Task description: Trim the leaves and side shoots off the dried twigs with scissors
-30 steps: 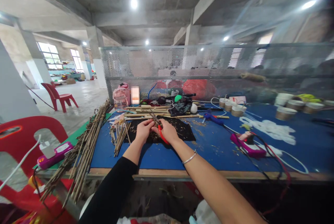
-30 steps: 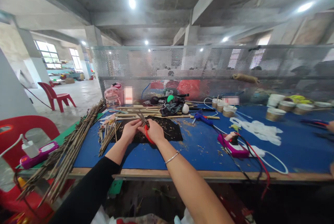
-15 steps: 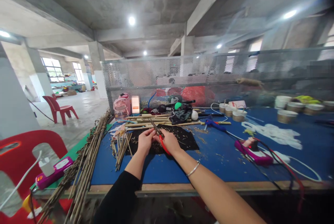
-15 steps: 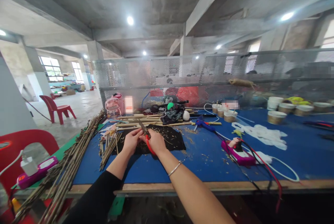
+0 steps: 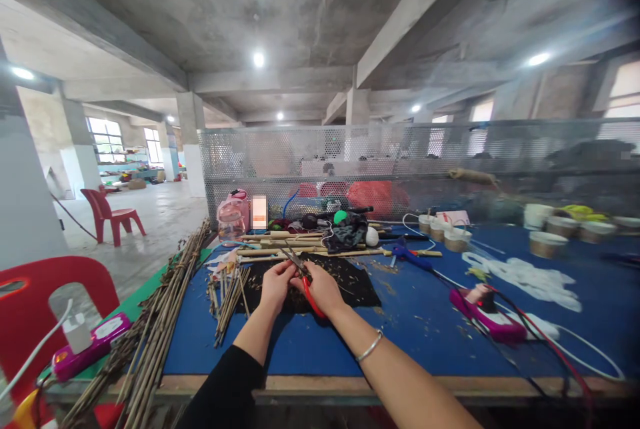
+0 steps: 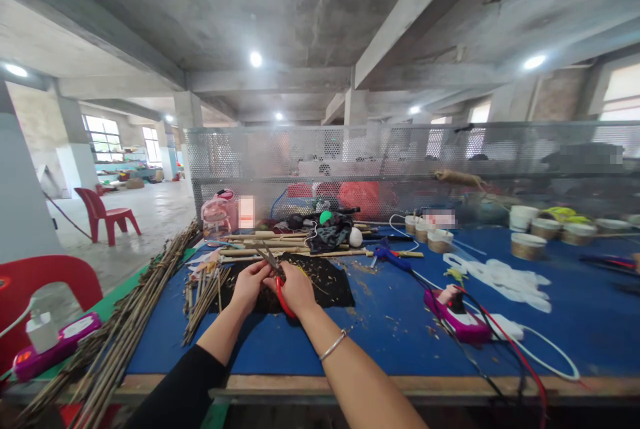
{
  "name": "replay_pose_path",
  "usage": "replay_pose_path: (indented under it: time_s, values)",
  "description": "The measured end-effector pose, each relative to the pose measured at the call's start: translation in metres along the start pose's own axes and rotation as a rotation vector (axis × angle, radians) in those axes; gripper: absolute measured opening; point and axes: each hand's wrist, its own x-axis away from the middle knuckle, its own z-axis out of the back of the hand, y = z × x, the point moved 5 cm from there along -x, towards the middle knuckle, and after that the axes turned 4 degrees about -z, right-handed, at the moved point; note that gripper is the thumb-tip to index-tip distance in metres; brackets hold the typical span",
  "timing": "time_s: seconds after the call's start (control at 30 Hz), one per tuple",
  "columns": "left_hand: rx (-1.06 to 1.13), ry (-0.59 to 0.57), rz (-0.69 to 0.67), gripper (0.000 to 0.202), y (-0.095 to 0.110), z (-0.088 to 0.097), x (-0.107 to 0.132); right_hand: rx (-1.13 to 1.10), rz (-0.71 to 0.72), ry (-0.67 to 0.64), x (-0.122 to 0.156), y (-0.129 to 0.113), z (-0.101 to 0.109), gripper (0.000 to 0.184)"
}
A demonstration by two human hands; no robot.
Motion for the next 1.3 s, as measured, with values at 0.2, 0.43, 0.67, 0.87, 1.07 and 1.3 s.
replay_pose_path:
  time_s: [0.2,0.43,0.67,0.87,1.07,1.3]
  values:
    - [-0.044,-0.010,0.035,0.037,0.0005,-0.0030,0.0047,-0.020,-0.014,0.015,0.0017,-0.0040,0.0039,0.031]
    - [-0.042,-0.014,0.033,0.036,-0.0005,-0.0015,0.0044,0.014,-0.047,-0.025,0.0005,0.0001,0.0006,0.037]
    - [-0.097,0.055,-0.023,0.034,0.0019,0.0050,0.0018,0.087,-0.017,-0.010,0.0005,-0.0012,0.0003,0.047]
    - [-0.205,0.023,-0.076,0.030,0.0055,0.0035,0.0027,0.080,-0.026,-0.034,-0.0001,-0.0007,-0.0004,0.044]
    - [-0.041,0.000,0.013,0.037,0.0019,-0.0010,0.0034,0.072,-0.067,-0.047,-0.0004,-0.0008,0.0032,0.042]
    - [-0.073,0.055,0.057,0.033,-0.0004,0.0019,0.0034,0.099,-0.113,-0.065,-0.0011,0.0025,0.0021,0.046]
